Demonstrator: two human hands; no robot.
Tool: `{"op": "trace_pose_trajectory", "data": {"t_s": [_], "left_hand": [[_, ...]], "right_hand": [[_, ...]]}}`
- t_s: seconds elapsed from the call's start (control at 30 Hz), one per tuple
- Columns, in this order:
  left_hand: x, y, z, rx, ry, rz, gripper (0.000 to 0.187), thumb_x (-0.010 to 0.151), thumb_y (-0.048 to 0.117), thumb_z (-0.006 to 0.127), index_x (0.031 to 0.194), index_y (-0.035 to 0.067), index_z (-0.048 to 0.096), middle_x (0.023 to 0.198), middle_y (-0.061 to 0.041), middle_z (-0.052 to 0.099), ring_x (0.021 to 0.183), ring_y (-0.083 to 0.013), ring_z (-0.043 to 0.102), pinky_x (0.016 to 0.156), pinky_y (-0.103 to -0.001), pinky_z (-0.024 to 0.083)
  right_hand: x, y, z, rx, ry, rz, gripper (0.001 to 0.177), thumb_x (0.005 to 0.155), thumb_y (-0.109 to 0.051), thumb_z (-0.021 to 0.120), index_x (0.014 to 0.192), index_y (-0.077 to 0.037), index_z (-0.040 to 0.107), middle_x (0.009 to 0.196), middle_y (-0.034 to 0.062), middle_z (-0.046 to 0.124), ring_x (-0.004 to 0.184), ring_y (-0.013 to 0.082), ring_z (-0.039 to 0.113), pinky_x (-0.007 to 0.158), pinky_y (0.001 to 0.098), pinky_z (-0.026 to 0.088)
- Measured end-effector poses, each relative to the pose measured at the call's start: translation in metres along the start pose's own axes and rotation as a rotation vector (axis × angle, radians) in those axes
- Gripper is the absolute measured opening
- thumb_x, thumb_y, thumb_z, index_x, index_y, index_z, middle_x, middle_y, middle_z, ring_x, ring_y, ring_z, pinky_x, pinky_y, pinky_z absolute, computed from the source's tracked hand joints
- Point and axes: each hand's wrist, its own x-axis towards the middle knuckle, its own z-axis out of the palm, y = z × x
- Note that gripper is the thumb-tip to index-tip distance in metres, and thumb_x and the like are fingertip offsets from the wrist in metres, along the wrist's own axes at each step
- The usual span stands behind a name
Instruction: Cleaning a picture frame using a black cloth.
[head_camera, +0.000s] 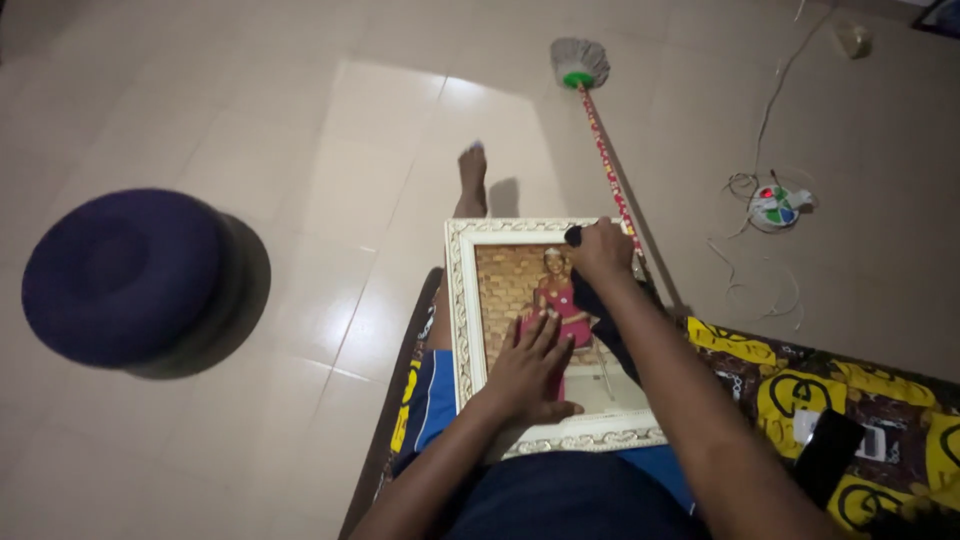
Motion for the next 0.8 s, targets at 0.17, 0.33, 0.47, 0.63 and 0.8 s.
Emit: {"op": "trace_pose_trajectory", "data": {"t_s": [0.17, 0.33, 0.47, 0.63, 0.8], "left_hand": [[0.001, 0.0, 0.004, -0.01, 0.022, 0.044, 0.113, 0.07, 0.076, 0.07, 0.154, 0.006, 0.045, 0.164, -0.028, 0.027, 0.156, -0.044, 0.019, 0.122, -0.066, 0.006], [0.006, -0.005, -0.001, -0.064, -0.048, 0.058, 0.106, 0.071, 0.071, 0.072, 0.152, 0.006, 0.046, 0.164, -0.028, 0.027, 0.154, -0.0419, 0.02, 0.121, -0.064, 0.007], [0.011, -0.011, 0.003, -0.089, -0.032, 0.049, 0.091, 0.081, 0.063, 0.07, 0.151, 0.007, 0.049, 0.165, -0.025, 0.03, 0.155, -0.0417, 0.021, 0.124, -0.062, 0.008], [0.012, -0.008, -0.01, -0.158, -0.031, 0.007, 0.08, 0.083, 0.049, 0.07, 0.148, 0.007, 0.051, 0.164, -0.02, 0.032, 0.155, -0.0392, 0.021, 0.124, -0.058, 0.008], [0.011, -0.009, -0.006, -0.143, -0.013, 0.028, 0.077, 0.087, 0.048, 0.069, 0.149, 0.006, 0.051, 0.164, -0.022, 0.032, 0.155, -0.0388, 0.021, 0.124, -0.058, 0.007]], "right_hand": [[0.009, 0.027, 0.005, 0.077, -0.122, 0.137, 0.045, 0.081, -0.043, 0.078, 0.108, -0.007, 0.078, 0.116, 0.0205, 0.071, 0.112, 0.0379, 0.068, 0.094, 0.0481, 0.055], [-0.015, 0.058, 0.011, -0.003, -0.218, 0.222, 0.044, 0.084, -0.038, 0.072, 0.113, -0.005, 0.078, 0.121, 0.0235, 0.072, 0.114, 0.0384, 0.069, 0.094, 0.0489, 0.056], [-0.096, 0.066, -0.025, 0.091, -0.405, 0.19, 0.051, 0.09, -0.049, 0.062, 0.117, -0.007, 0.075, 0.122, 0.0247, 0.07, 0.114, 0.0412, 0.067, 0.098, 0.0496, 0.054], [-0.208, 0.058, -0.059, 0.112, -0.587, 0.276, 0.043, 0.093, -0.04, 0.055, 0.113, -0.007, 0.074, 0.109, 0.0208, 0.076, 0.105, 0.0378, 0.073, 0.095, 0.0496, 0.056], [-0.23, 0.056, -0.057, 0.094, -0.443, 0.231, 0.039, 0.095, -0.036, 0.054, 0.118, -0.011, 0.072, 0.109, 0.0204, 0.072, 0.101, 0.041, 0.07, 0.091, 0.0528, 0.055]]}}
